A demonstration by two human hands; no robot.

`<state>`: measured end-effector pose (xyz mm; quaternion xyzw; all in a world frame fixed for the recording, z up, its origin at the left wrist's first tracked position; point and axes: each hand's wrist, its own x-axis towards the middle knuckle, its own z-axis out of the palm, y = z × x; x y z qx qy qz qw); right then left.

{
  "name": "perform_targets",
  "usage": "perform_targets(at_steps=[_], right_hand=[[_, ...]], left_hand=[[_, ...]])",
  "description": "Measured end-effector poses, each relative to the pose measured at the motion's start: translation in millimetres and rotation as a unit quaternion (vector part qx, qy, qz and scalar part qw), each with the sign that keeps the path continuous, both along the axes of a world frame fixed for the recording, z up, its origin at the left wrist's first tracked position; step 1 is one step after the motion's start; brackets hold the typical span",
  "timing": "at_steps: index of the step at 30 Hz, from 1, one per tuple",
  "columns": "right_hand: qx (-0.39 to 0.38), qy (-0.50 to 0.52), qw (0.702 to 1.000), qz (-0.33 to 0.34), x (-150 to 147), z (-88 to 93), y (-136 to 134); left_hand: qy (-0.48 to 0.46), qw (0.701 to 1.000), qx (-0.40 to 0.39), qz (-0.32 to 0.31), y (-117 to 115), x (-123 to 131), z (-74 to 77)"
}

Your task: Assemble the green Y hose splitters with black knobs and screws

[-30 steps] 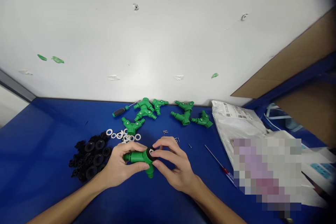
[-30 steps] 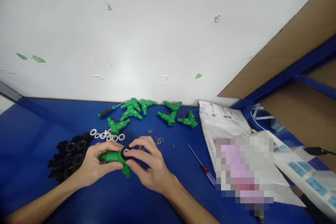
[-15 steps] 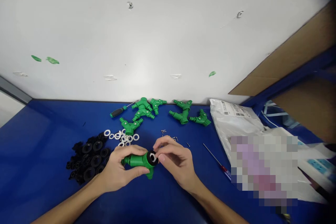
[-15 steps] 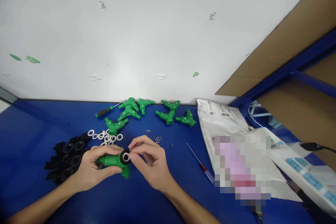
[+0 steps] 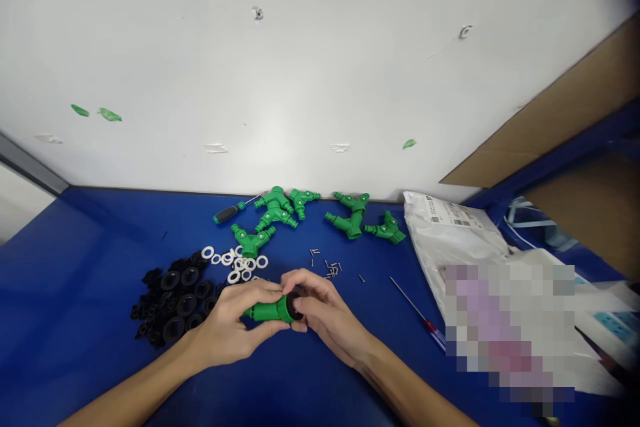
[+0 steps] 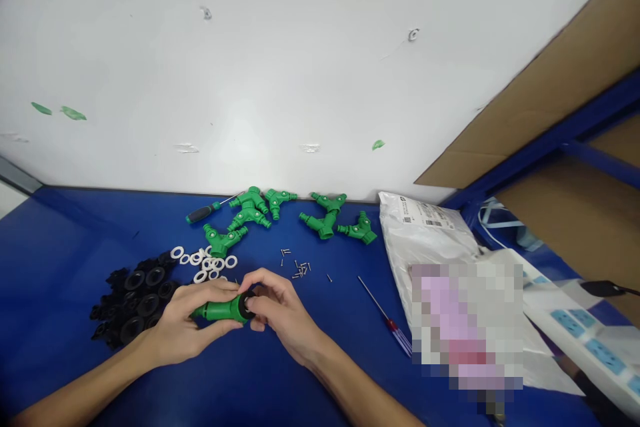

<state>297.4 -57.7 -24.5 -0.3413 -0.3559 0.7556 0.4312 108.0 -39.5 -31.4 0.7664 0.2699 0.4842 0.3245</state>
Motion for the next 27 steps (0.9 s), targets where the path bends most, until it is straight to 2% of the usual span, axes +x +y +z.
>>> perform_targets(at_steps=[4,9,14,21,24,27], right_hand=[[0.027,-0.013,1.0,-0.002,2,-0.1,1],[0.065,-0.017,0.997,0.034,10,5.7,7],[0.054,-0.015,0.998,0.033,11,5.1,8],[0.07,-0.019,0.997,0.032,6,2.5,5],[0.073,-0.014,0.997,0.037,6,2.0,5],[0.066,-0.008,0.997,0.051,9,3.1,7]], left_hand=[[0.007,1.0,0.009,0.007,-1,-1,-4.0],[0.014,1.0,0.015,-0.018,1,-2,1.0],[0.017,0.997,0.034,-0.06,2,1,5.0],[0.027,0.995,0.04,-0.087,-1,1,-0.1],[0.014,0.996,0.025,-0.087,-1,0,-2.3],[-0.015,0.996,-0.027,-0.081,-1,0,-3.2]])
